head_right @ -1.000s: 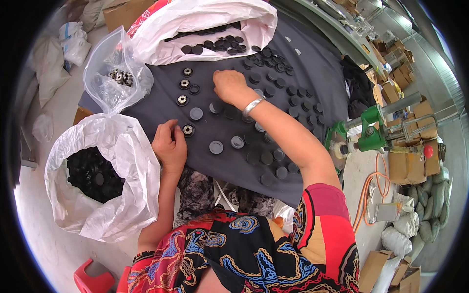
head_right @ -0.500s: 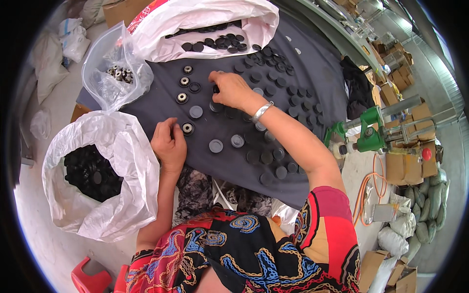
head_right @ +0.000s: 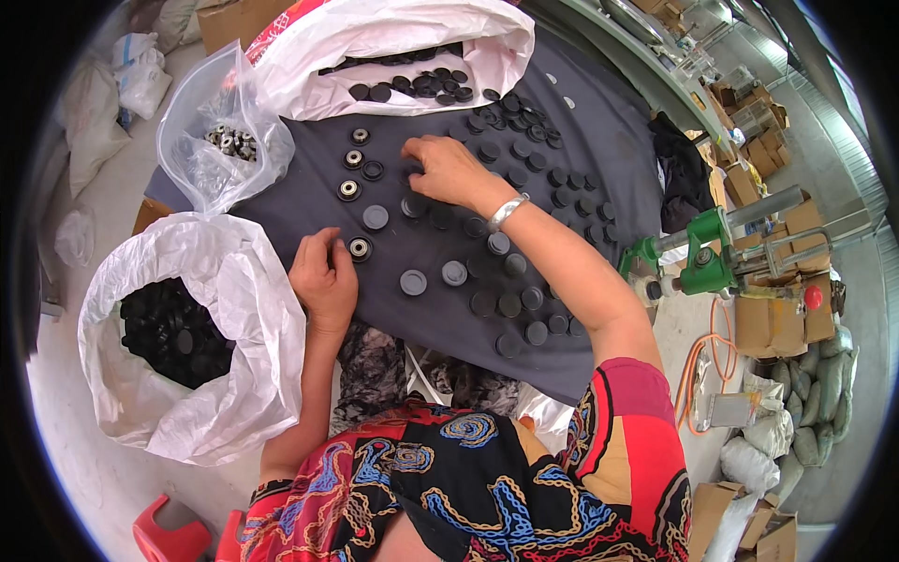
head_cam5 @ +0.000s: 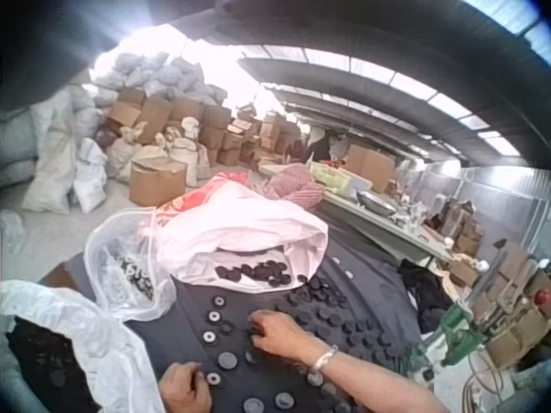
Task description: The person sorts small black circular objects, likely washers or bottle caps, on a gray table. They pick up items from a white bag and arrange them into neat rows on the table surface.
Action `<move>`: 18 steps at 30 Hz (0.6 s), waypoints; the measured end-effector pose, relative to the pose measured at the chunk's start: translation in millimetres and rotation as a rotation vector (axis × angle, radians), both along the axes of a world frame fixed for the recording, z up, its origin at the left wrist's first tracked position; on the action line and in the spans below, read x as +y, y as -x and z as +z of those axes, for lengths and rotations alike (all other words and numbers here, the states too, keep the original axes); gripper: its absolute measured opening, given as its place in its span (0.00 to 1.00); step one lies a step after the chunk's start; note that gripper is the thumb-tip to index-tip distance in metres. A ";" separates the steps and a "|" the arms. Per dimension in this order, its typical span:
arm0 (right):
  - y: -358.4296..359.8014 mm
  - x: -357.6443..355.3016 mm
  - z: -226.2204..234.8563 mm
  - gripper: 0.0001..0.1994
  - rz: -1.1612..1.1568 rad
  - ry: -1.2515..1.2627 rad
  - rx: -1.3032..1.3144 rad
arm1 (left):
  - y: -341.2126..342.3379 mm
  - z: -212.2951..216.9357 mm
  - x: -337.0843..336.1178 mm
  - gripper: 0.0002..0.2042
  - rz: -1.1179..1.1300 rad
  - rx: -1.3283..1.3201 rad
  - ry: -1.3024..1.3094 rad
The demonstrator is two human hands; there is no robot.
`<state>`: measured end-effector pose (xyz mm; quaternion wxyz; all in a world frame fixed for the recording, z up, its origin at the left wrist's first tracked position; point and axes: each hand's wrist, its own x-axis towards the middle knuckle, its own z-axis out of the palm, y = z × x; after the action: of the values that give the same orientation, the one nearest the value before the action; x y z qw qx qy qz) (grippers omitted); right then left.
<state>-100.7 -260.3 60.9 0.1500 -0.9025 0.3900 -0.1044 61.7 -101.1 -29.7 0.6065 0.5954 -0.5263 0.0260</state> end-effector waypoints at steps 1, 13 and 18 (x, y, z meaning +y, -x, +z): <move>0.2 -2.0 -2.0 0.15 0.038 0.009 0.047 | 0.4 0.8 -1.1 0.07 0.000 -0.007 0.005; 13.6 -48.7 16.6 0.19 -0.128 0.064 -0.008 | 0.0 2.4 1.5 0.07 -0.008 -0.015 -0.044; 11.1 -60.3 -8.0 0.18 -0.075 0.056 0.074 | 0.8 1.8 2.2 0.07 -0.013 -0.014 -0.043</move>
<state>-111.8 -320.6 52.9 0.1063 -0.8943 0.4258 -0.0872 60.8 -98.9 -27.9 0.5900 0.6048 -0.5348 0.0148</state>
